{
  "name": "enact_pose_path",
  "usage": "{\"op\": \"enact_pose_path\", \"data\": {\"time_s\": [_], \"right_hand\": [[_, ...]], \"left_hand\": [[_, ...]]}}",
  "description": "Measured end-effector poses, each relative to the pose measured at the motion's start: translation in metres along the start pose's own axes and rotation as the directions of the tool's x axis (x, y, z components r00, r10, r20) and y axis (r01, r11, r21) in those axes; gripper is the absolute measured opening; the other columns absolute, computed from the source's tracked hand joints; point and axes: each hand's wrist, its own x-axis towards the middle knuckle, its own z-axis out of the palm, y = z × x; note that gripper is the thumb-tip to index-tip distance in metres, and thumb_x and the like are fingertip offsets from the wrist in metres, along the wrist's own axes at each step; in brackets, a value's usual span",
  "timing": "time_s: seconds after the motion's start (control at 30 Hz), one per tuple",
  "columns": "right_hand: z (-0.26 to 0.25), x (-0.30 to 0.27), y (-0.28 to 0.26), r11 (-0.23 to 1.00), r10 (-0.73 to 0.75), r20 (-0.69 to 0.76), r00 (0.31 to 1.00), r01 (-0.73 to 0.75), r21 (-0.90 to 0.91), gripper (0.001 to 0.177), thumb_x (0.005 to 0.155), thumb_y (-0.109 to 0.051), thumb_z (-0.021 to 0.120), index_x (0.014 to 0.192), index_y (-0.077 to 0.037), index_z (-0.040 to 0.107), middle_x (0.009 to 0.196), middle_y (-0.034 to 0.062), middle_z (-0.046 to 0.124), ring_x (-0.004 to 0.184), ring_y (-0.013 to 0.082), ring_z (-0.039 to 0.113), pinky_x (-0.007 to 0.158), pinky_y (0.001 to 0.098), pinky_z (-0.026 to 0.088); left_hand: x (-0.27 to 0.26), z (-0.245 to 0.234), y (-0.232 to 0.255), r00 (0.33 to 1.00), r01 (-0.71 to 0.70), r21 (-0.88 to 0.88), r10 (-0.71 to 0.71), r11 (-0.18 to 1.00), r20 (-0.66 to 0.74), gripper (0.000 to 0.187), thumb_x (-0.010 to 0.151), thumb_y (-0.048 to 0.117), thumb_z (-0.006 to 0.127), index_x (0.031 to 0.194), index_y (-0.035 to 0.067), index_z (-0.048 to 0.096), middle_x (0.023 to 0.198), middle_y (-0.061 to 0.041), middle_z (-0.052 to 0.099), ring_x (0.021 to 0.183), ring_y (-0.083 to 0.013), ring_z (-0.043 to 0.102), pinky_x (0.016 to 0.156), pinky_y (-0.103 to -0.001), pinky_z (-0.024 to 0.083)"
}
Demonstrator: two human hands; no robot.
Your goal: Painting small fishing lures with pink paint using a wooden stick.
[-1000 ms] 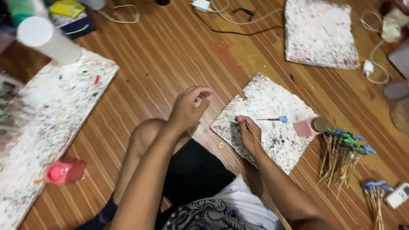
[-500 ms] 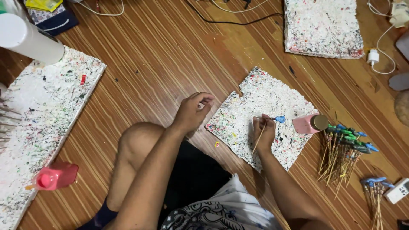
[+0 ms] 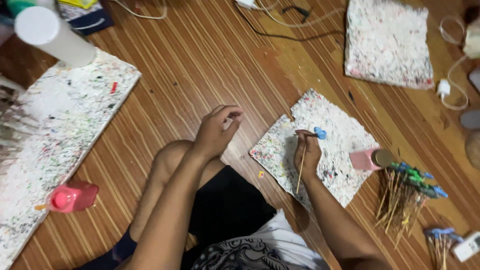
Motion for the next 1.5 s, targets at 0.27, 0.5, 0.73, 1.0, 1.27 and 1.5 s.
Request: {"op": "enact_pose_path", "data": {"time_s": [0.27, 0.5, 0.73, 1.0, 1.27, 1.5], "right_hand": [[0.074, 0.029, -0.160, 0.909, -0.341, 0.096, 0.935, 0.301, 0.289, 0.016, 0.105, -0.017, 0.064, 0.100, -0.013, 0.079, 0.093, 0.0083, 0.074, 0.096, 0.0336, 0.072, 0.090, 0.0414, 0.054], [0.140, 0.005, -0.314, 0.646, -0.679, 0.169, 0.714, 0.473, 0.599, 0.017, 0.101, -0.010, 0.069, 0.087, -0.010, 0.077, 0.091, 0.0073, 0.077, 0.088, 0.0312, 0.072, 0.085, 0.0372, 0.055], [0.189, -0.097, -0.431, 0.442, -0.537, 0.727, 0.427, -0.592, 0.674, 0.014, 0.100, 0.007, 0.055, 0.093, 0.000, 0.064, 0.079, 0.0041, 0.061, 0.079, 0.0200, 0.070, 0.086, 0.0181, 0.058], [0.300, -0.181, -0.424, 0.249, -0.957, 0.280, -0.081, 0.271, 0.930, 0.040, 0.103, -0.037, 0.046, 0.085, -0.006, 0.064, 0.091, 0.0154, 0.069, 0.094, 0.0426, 0.067, 0.082, 0.0499, 0.055], [0.260, -0.141, -0.455, 0.818, -0.561, 0.814, -0.150, -0.246, 0.519, 0.037, 0.104, -0.025, 0.045, 0.125, -0.004, 0.066, 0.124, 0.0203, 0.067, 0.114, 0.0351, 0.065, 0.102, 0.0514, 0.050], [0.315, -0.116, -0.400, 0.803, -0.539, 0.840, -0.064, -0.340, 0.490, 0.038, 0.103, -0.020, 0.048, 0.108, 0.005, 0.075, 0.086, 0.0200, 0.064, 0.080, 0.0302, 0.068, 0.070, 0.0409, 0.062]], "left_hand": [[-0.081, -0.120, -0.021, 0.953, 0.150, 0.103, -0.116, 0.983, -0.280, 0.025, 0.094, 0.015, 0.069, 0.119, 0.015, 0.073, 0.102, -0.014, 0.072, 0.102, -0.0347, 0.072, 0.086, -0.044, 0.058], [-0.210, -0.208, -0.040, 0.775, 0.373, 0.104, -0.248, 0.922, -0.581, 0.026, 0.094, 0.020, 0.070, 0.119, 0.017, 0.074, 0.103, -0.014, 0.073, 0.104, -0.0326, 0.071, 0.088, -0.043, 0.057], [-0.314, -0.248, -0.029, 0.594, 0.454, 0.082, -0.232, 0.887, -0.770, 0.029, 0.091, 0.015, 0.066, 0.119, 0.018, 0.074, 0.109, -0.014, 0.073, 0.107, -0.0376, 0.070, 0.094, -0.047, 0.055], [-0.315, -0.255, -0.043, 0.459, 0.358, 0.098, -0.084, 0.929, -0.884, 0.028, 0.097, 0.033, 0.069, 0.111, 0.009, 0.074, 0.101, -0.016, 0.071, 0.102, -0.0407, 0.070, 0.090, -0.049, 0.055], [-0.292, -0.268, -0.032, 0.314, 0.292, -0.111, -0.205, 0.950, -0.927, 0.027, 0.104, 0.031, 0.059, 0.087, 0.014, 0.072, 0.073, -0.010, 0.069, 0.072, -0.0273, 0.069, 0.075, -0.037, 0.056], [-0.294, -0.285, -0.016, 0.205, 0.202, -0.104, -0.145, 0.974, -0.968, 0.022, 0.104, 0.021, 0.060, 0.090, 0.007, 0.070, 0.055, -0.006, 0.061, 0.054, -0.0187, 0.064, 0.060, -0.032, 0.055]]}}
